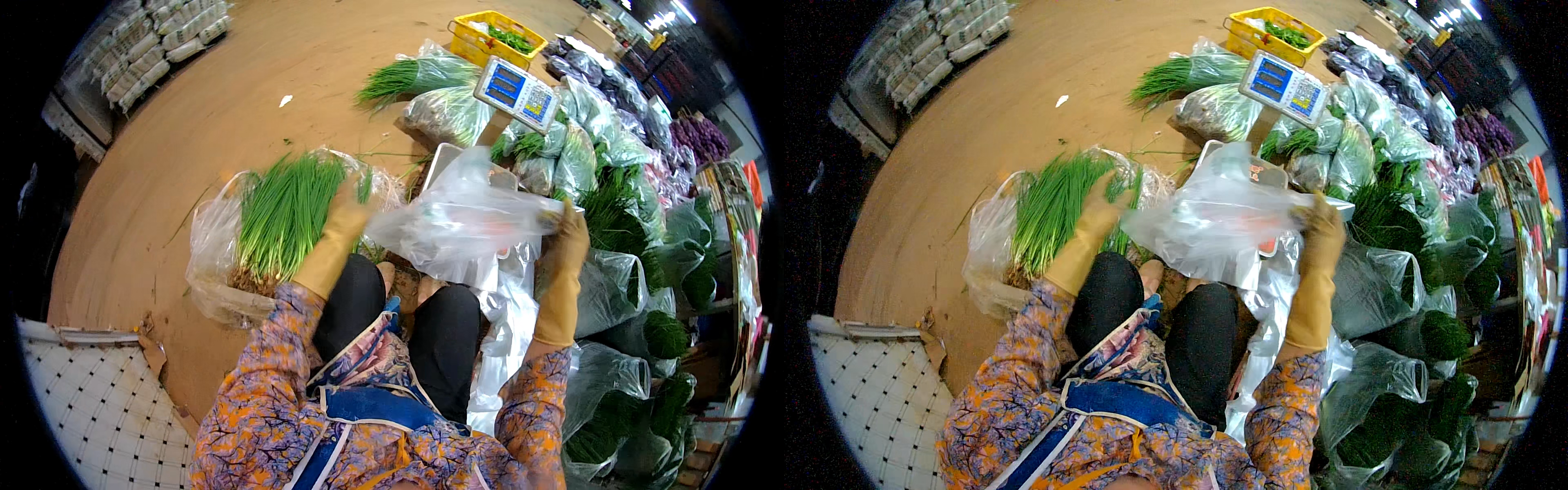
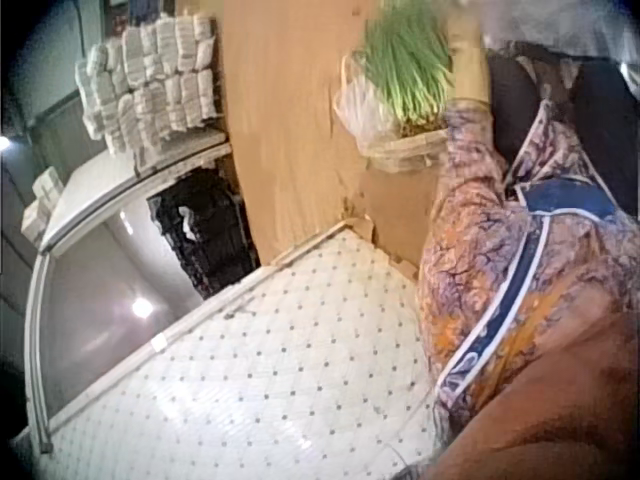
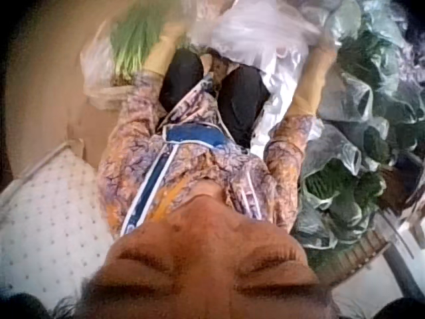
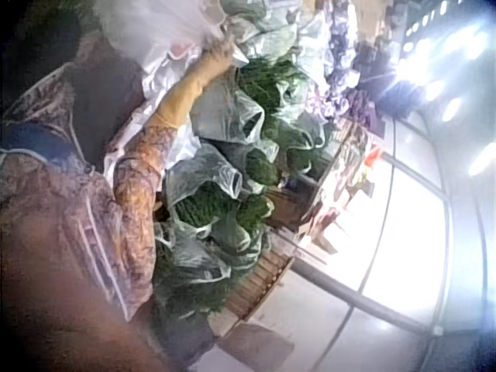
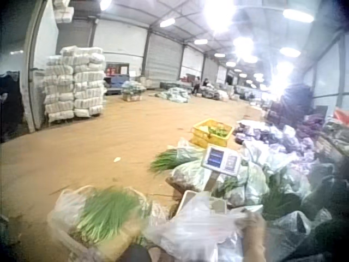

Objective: The person sorts bunches of green onions from a large pile, weighs them on a digital scale, and places them into plastic bags.

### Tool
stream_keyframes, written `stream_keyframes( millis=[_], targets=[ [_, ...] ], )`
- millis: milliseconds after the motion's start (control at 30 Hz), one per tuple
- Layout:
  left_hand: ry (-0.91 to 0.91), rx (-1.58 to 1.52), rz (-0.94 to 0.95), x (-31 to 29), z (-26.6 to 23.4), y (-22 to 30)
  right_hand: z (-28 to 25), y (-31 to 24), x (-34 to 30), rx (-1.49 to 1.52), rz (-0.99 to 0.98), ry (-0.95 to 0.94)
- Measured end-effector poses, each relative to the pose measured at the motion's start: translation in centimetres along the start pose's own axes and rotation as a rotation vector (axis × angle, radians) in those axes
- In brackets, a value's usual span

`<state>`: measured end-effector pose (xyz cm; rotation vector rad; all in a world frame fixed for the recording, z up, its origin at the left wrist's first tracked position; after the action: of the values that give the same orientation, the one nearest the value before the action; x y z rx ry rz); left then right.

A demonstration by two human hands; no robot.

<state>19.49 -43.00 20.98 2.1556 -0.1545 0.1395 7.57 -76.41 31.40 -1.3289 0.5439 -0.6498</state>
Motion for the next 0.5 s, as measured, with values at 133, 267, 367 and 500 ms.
stream_keyframes(
  millis=[133, 267, 367, 500],
  targets=[
    [-0.019, -0.149, 0.527, -0.3, 4.4, 12.9, 8.4, -3.7, -4.0, -0.539, -0.292, -0.272],
    [-0.222, 0.388, 0.556, 5.7, 7.9, 11.2, 7.1, -3.7, -2.1, -1.287, -1.002, -0.271],
    [-0.207, 0.309, 0.579, 7.2, 9.1, 9.4, -0.2, -0.6, 3.7, -1.606, -0.894, -0.09],
    [-0.095, -0.02, 0.732, 10.1, 9.2, 6.8, -8.8, -1.8, 6.5, -1.186, -0.412, 0.225]
  ],
)
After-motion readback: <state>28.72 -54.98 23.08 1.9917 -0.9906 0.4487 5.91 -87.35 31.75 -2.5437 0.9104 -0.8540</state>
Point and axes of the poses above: each hand's wrist, its own x-axis towards the middle knuckle, its own z-axis out of the palm, y = z × x, the point moved 4 cm from there along x, towards the middle knuckle, and after that the axes turned 2 degrees about y, right-handed, at the moved point
